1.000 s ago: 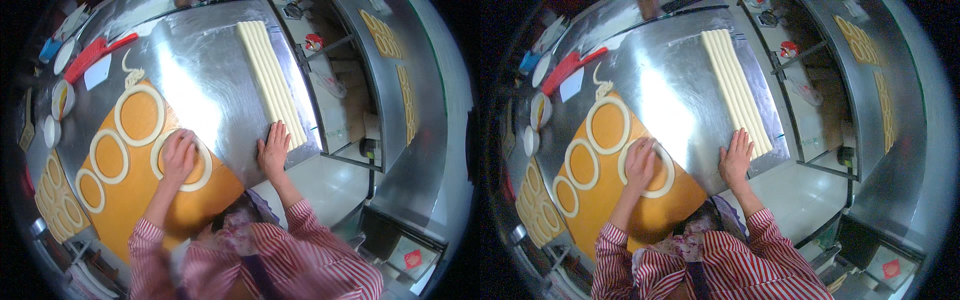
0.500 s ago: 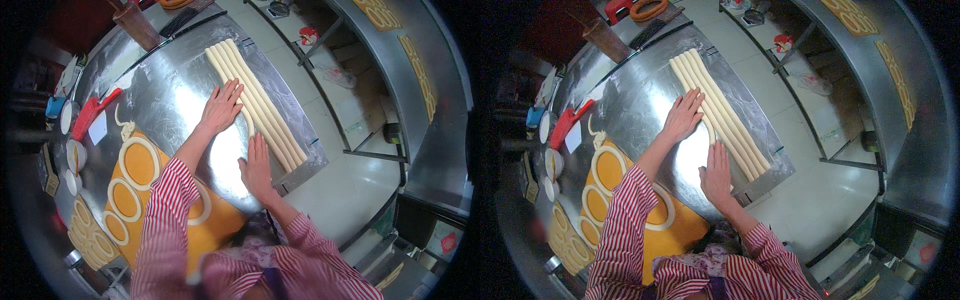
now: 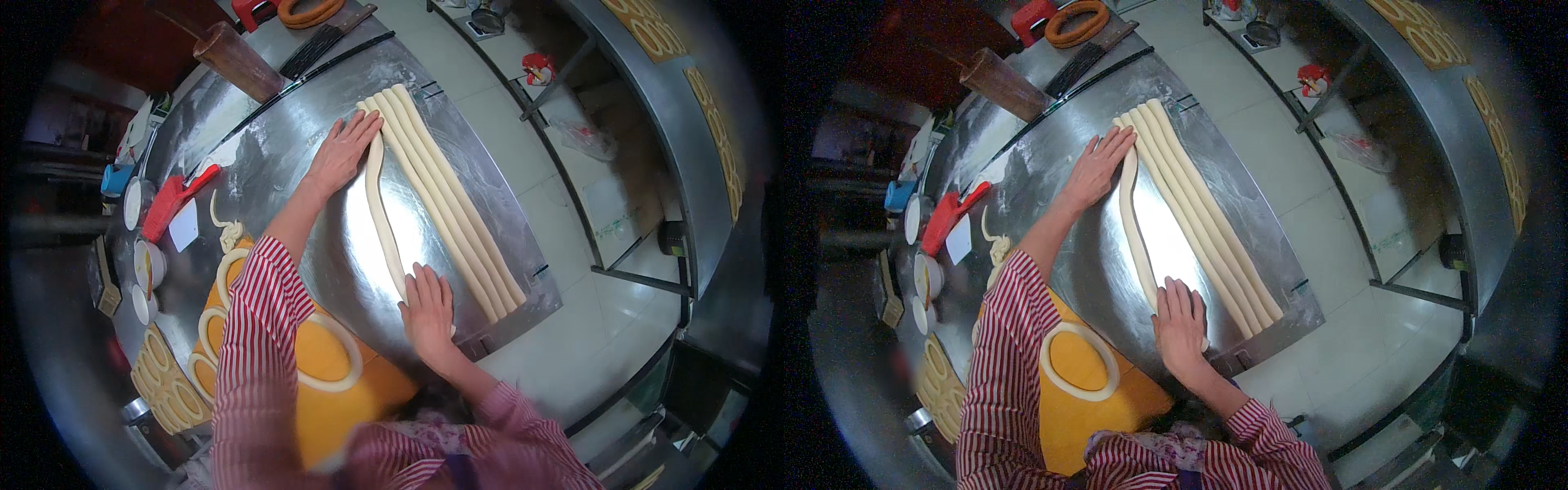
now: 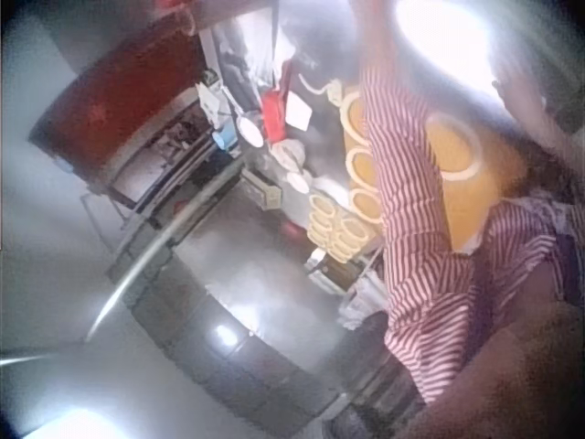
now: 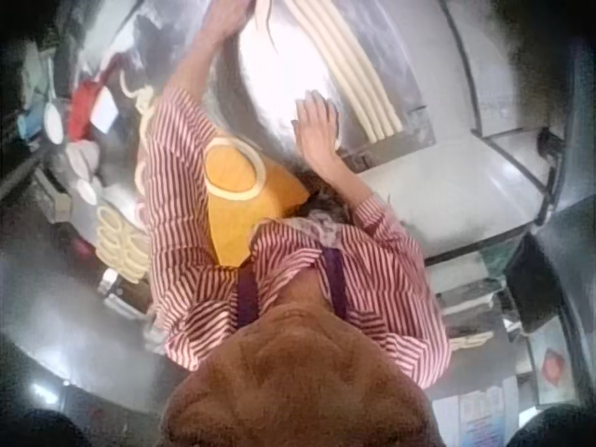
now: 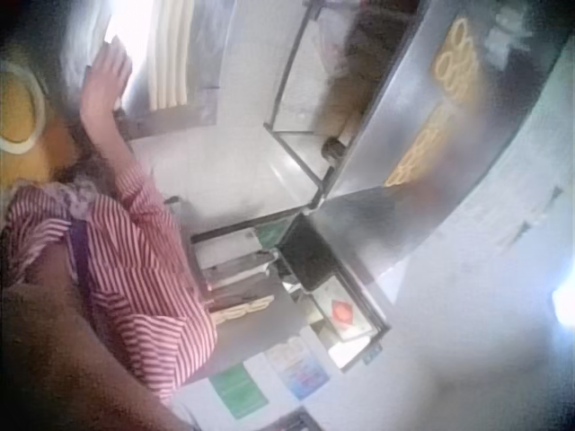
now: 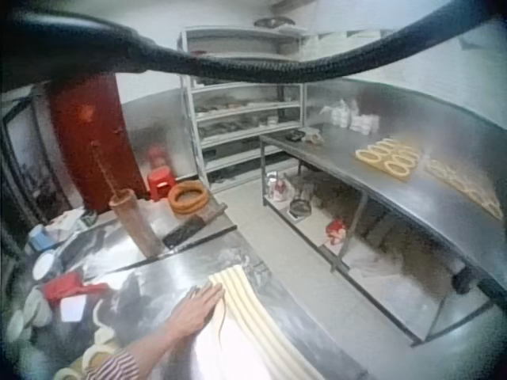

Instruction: The person shapes long strips of dough into circular rings by hand on a wooden board. They repeatedly pick up a strip, form it into a circle, and press the ends together to seal the ring, placing the finished rings on the board.

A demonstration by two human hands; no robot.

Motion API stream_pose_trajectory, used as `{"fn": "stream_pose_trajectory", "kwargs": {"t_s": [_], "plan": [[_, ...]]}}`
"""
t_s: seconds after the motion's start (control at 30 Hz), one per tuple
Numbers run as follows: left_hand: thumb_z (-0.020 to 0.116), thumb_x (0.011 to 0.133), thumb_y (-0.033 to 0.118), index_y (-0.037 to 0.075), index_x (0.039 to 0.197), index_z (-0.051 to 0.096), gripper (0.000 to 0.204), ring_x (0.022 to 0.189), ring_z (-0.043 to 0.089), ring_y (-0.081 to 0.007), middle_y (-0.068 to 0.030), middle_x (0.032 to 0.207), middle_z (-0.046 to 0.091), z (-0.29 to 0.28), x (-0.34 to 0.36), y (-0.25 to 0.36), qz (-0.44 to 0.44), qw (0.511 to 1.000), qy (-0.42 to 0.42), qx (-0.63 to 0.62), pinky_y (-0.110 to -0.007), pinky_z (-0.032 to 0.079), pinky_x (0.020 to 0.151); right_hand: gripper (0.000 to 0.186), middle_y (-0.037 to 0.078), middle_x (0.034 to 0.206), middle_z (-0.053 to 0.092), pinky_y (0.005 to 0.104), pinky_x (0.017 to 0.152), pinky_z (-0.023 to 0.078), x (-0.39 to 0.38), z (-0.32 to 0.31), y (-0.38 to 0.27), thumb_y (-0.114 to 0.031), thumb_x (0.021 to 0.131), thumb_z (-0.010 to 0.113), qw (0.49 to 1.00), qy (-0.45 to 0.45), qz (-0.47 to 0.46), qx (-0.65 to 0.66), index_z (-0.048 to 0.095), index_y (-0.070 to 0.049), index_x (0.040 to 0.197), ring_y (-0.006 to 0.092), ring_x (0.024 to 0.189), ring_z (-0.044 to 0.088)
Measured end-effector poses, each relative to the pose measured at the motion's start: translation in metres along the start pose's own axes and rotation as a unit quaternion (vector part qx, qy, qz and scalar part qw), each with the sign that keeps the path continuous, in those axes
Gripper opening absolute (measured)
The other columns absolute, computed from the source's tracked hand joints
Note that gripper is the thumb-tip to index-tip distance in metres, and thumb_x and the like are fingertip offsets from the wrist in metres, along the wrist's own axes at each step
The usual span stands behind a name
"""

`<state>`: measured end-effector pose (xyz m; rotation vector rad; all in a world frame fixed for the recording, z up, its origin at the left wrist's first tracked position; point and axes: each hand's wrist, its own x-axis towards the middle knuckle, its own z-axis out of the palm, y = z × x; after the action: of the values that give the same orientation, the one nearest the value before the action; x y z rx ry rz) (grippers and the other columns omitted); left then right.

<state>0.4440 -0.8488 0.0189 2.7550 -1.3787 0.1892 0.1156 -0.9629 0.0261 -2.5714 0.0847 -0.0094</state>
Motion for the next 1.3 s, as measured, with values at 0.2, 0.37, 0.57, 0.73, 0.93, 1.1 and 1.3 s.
{"fn": "stream_pose_trajectory", "kwargs": {"t_s": [0.2, 0.37, 0.57, 0.73, 0.93, 1.1, 1.3], "plan": [[0.052, 0.084, -0.005, 0.008, 0.141, 0.046, 0.059, 0.147, 0.032, -0.0292, -0.0109, 0.155, 0.039, -0.017, -0.023, -0.002, -0.072, 0.988, -0.133, 0.028, -0.047, 0.026, 0.121, 0.045, 0.013, 0.120, 0.060, 0.0430, 0.096, 0.043, -0.013, -0.004, 0.003, -0.009, 0.085, 0.068, 0.999, -0.004, 0.014, 0.037, 0.057, -0.002, 0.128, 0.0316, 0.112, 0.056], [0.051, 0.093, 0.010, 0.006, 0.129, 0.053, 0.036, 0.141, 0.040, -0.0262, -0.0111, 0.140, 0.052, -0.013, -0.023, -0.006, 0.114, 0.993, 0.008, 0.016, -0.047, 0.022, 0.124, 0.035, 0.014, 0.103, 0.064, 0.0361, 0.072, 0.052, -0.019, -0.021, 0.001, -0.011, 0.093, 0.063, 0.971, -0.024, 0.107, 0.214, 0.063, -0.004, 0.127, 0.0284, 0.082, 0.064], [0.051, 0.094, 0.013, 0.005, 0.108, 0.052, 0.016, 0.116, 0.056, -0.0302, -0.0133, 0.112, 0.055, -0.041, -0.050, -0.011, 0.130, 0.984, -0.122, -0.015, -0.048, 0.032, 0.116, 0.033, 0.007, 0.083, 0.067, 0.0336, 0.065, 0.052, -0.029, -0.025, 0.029, -0.026, 0.098, 0.064, 0.811, -0.105, 0.332, 0.470, 0.069, 0.003, 0.113, 0.0158, 0.075, 0.063], [0.053, 0.097, 0.019, 0.002, 0.105, 0.046, 0.020, 0.090, 0.060, -0.0380, -0.0185, 0.102, 0.051, -0.102, -0.166, 0.009, -0.029, 0.985, -0.102, -0.137, -0.049, 0.050, 0.075, 0.028, -0.003, 0.074, 0.060, 0.0259, 0.057, 0.044, -0.027, -0.060, 0.030, -0.024, 0.097, 0.066, 0.854, -0.112, 0.299, 0.411, 0.073, -0.001, 0.111, 0.0072, 0.065, 0.053], [0.061, 0.089, 0.018, 0.001, 0.106, 0.057, 0.024, 0.083, 0.061, -0.0338, -0.0185, 0.094, 0.057, -0.185, -0.370, 0.040, -0.182, 0.940, 0.096, -0.272, -0.043, 0.049, 0.074, 0.031, 0.003, 0.086, 0.065, 0.0270, 0.066, 0.047, -0.025, -0.072, -0.076, -0.013, 0.090, 0.071, 0.923, -0.160, 0.151, 0.316, 0.070, 0.002, 0.117, 0.0116, 0.075, 0.058], [0.068, 0.084, 0.016, 0.001, 0.097, 0.063, 0.021, 0.082, 0.063, -0.0325, -0.0162, 0.088, 0.062, -0.231, -0.506, 0.075, -0.396, 0.868, 0.120, -0.273, -0.040, 0.050, 0.074, 0.032, 0.016, 0.097, 0.066, 0.0368, 0.078, 0.051, -0.029, -0.029, -0.182, -0.010, 0.085, 0.072, 0.965, -0.142, -0.130, 0.177, 0.070, 0.000, 0.116, 0.0295, 0.088, 0.065], [0.068, 0.087, 0.024, -0.002, 0.112, 0.061, 0.037, 0.086, 0.063, -0.0388, -0.0211, 0.093, 0.063, -0.143, -0.614, 0.170, -0.648, 0.683, 0.137, -0.309, -0.048, 0.051, 0.076, 0.040, 0.021, 0.102, 0.064, 0.0440, 0.081, 0.053, -0.099, 0.081, -0.226, -0.019, 0.085, 0.073, 0.972, -0.160, -0.172, 0.026, 0.067, -0.001, 0.120, 0.0373, 0.090, 0.065]]}}
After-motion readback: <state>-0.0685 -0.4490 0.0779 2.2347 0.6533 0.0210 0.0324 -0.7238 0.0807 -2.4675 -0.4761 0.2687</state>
